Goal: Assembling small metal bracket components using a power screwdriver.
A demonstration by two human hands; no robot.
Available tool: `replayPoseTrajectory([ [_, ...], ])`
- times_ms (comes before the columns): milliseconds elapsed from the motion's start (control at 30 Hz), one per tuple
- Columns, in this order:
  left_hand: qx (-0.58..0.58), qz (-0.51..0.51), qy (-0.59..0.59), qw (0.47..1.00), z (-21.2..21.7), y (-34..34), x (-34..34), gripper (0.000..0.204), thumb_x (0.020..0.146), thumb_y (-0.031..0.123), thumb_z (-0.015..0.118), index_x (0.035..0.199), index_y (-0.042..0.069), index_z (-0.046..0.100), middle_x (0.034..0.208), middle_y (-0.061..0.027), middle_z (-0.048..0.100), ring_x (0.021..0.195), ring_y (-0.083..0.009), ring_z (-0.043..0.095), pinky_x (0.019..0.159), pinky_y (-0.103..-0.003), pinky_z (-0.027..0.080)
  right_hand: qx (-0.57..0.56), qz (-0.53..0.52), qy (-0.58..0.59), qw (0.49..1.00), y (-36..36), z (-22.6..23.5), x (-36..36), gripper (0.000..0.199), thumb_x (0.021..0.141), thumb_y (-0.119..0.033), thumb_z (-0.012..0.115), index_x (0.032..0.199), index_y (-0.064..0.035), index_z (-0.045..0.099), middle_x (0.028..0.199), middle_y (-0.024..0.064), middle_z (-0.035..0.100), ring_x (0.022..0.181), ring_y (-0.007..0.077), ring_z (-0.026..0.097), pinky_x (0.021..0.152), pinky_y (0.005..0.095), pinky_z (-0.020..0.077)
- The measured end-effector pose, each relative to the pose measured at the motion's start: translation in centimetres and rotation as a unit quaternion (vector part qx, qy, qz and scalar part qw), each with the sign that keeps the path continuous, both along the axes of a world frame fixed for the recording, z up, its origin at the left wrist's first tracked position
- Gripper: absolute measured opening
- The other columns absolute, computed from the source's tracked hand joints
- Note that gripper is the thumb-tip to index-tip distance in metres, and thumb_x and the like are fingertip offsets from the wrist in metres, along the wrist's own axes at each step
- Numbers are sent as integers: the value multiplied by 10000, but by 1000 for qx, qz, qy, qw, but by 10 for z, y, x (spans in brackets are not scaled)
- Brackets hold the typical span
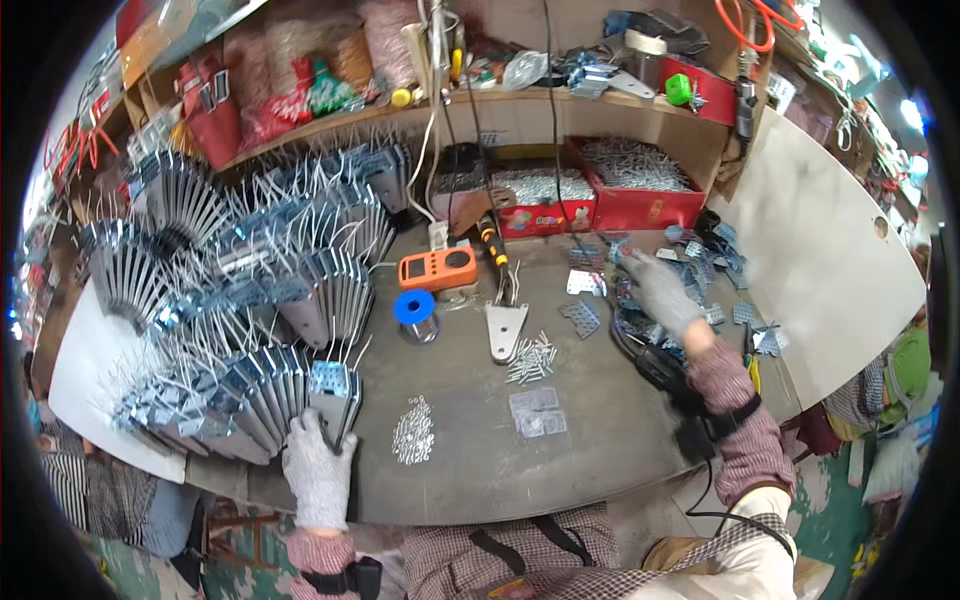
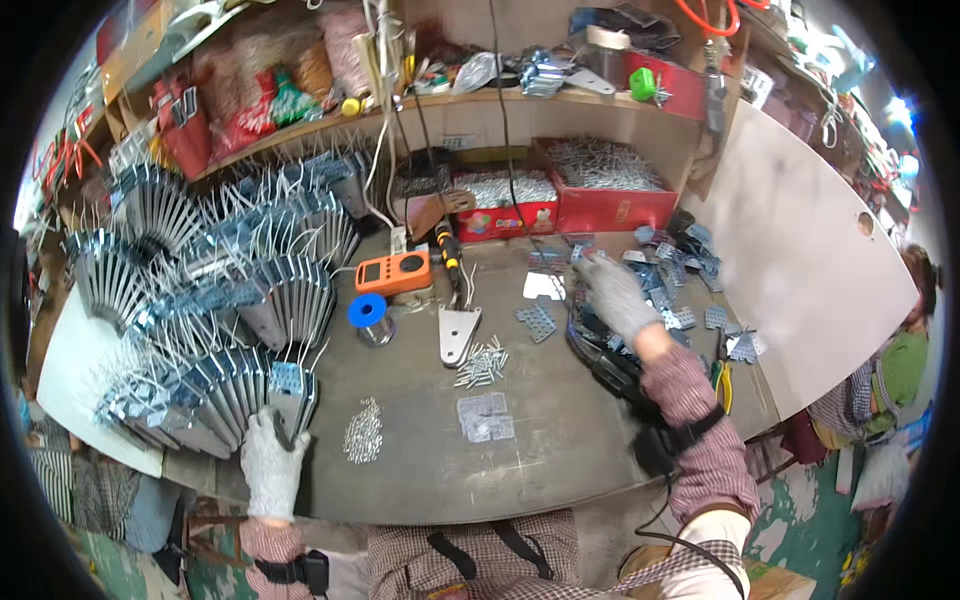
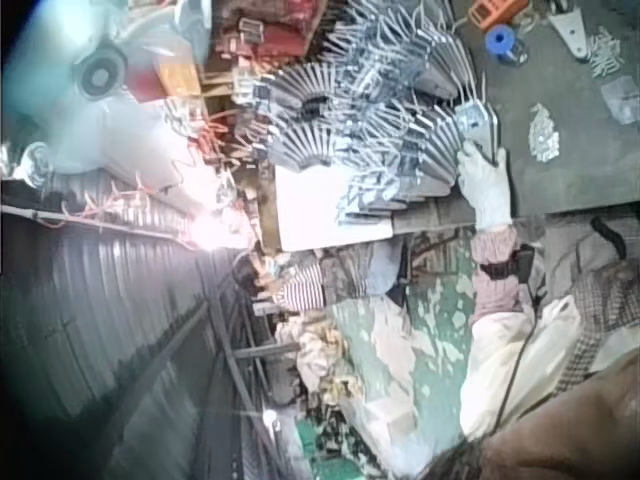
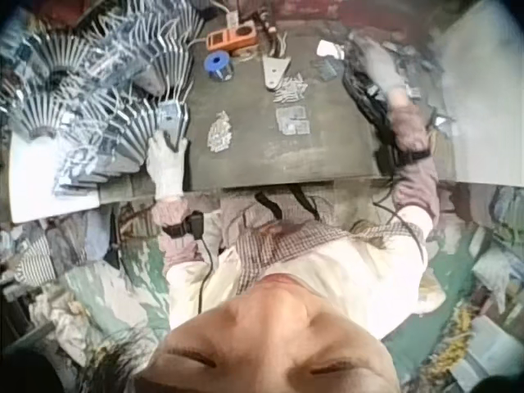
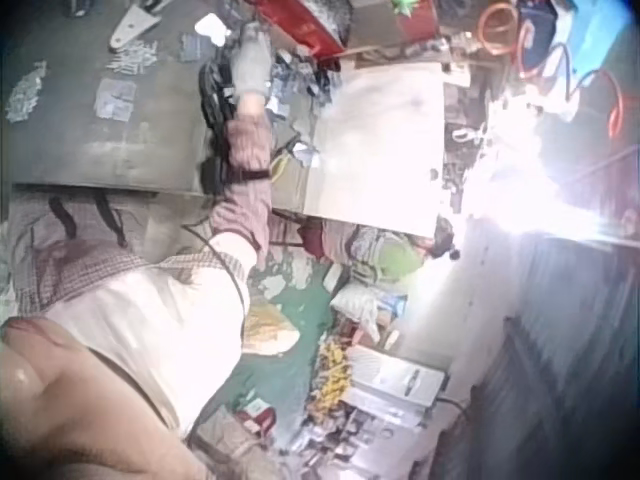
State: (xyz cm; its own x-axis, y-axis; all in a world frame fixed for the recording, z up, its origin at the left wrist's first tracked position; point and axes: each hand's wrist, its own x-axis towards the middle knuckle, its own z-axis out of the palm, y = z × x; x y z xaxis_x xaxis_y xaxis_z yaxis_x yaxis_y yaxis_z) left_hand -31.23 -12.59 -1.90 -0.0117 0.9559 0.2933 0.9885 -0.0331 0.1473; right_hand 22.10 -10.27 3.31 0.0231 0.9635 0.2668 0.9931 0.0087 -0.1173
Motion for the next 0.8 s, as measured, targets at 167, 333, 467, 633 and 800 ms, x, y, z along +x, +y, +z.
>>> replayPoseTrajectory([
  [167,43,-236,-25,971,45,0,114,452,906,254,685,1295,50,582,1205,-164,621,1150,-346,595,970,-458,497,-94,81,-40,992,53,-41,29,491,947,-115,527,1435,-164,546,1318,248,612,1189,400,623,993,485,500],
  [333,28,-329,-19,944,21,81,242,484,928,428,677,1180,26,580,1004,-177,668,926,-355,688,755,-488,563,-126,44,-62,989,65,-44,-1,400,986,-117,451,1359,-161,589,1281,237,624,1172,407,634,971,504,514],
  [467,-115,-273,-16,955,0,131,275,717,794,602,749,1112,-35,667,1025,-249,712,968,-376,716,819,-481,584,-60,88,-56,993,73,-36,-11,356,947,-101,510,1282,-113,631,1254,257,637,1187,383,636,985,509,518],
  [633,-18,-324,-15,946,18,108,247,846,774,556,756,1378,9,528,1151,-249,663,971,-418,694,827,-489,573,-33,-131,-45,990,36,1,5,286,911,-134,587,1171,-104,700,1186,197,677,1014,362,708,828,483,584],
  [800,-182,-526,-72,828,54,33,180,933,802,477,775,1541,84,365,1283,-209,578,1127,-411,622,939,-475,526,160,-102,-5,982,-93,27,-27,413,826,-112,707,1232,-91,633,1067,173,655,948,367,689,776,512,564],
])
